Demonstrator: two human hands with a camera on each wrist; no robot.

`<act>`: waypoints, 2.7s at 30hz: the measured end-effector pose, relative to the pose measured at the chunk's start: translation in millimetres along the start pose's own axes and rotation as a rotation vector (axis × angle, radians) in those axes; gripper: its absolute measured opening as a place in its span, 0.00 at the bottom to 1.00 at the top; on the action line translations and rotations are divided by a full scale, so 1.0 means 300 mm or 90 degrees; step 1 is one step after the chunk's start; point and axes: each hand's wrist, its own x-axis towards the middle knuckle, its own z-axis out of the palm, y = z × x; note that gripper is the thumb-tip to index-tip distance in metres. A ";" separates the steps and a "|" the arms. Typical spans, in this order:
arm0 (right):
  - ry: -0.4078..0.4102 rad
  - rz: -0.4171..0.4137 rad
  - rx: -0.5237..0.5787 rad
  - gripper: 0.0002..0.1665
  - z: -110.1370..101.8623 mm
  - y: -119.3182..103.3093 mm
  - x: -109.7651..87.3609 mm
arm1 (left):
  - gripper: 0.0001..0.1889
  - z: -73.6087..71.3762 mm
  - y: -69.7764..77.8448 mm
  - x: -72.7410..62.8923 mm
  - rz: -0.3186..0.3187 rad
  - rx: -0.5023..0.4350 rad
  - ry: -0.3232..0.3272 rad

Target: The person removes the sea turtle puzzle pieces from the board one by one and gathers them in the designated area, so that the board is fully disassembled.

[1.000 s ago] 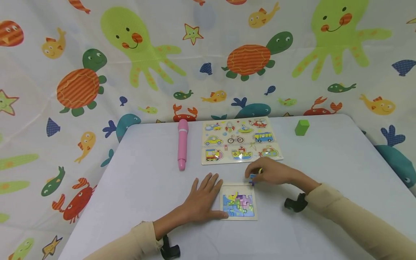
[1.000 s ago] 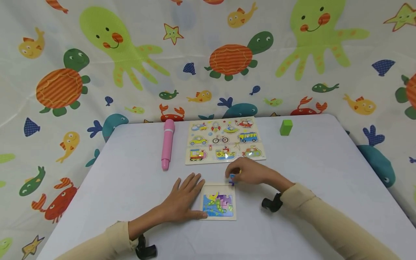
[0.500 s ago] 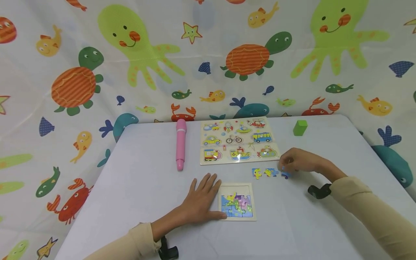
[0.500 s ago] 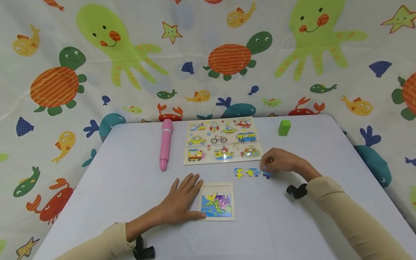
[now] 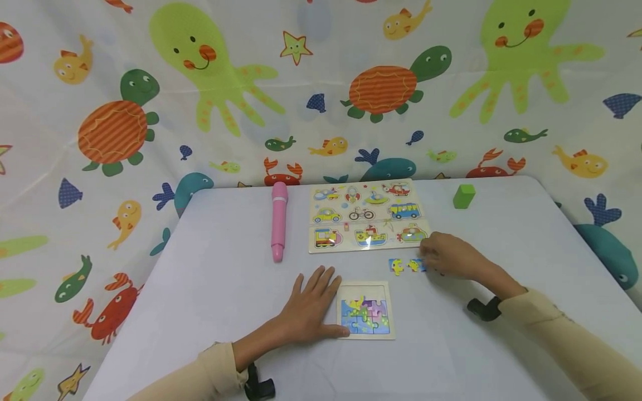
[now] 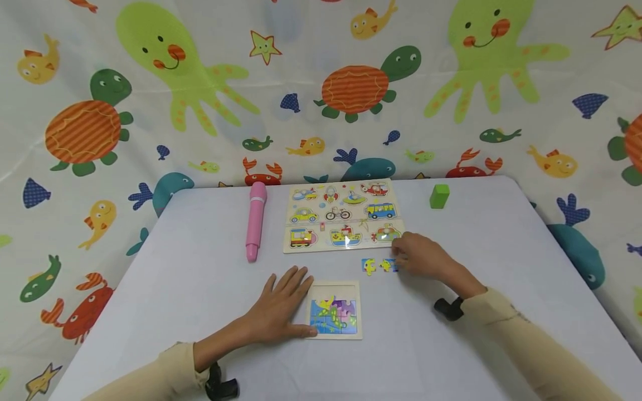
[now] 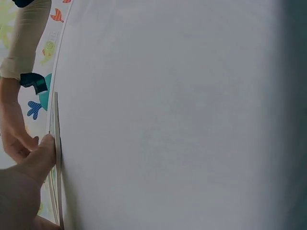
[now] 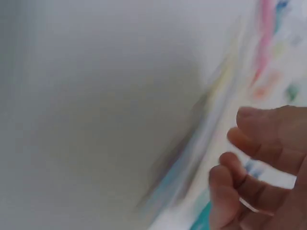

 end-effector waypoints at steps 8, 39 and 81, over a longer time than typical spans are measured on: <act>-0.022 -0.151 -0.059 0.19 0.121 -0.329 -0.009 | 0.56 0.000 -0.004 0.002 0.002 0.018 -0.004; -0.025 -0.112 0.251 0.15 0.290 -0.400 0.048 | 0.55 -0.008 -0.007 0.002 0.006 0.014 -0.001; 0.091 -0.075 -0.059 0.14 0.174 -0.237 -0.030 | 0.57 0.016 -0.005 0.006 -0.009 0.015 -0.006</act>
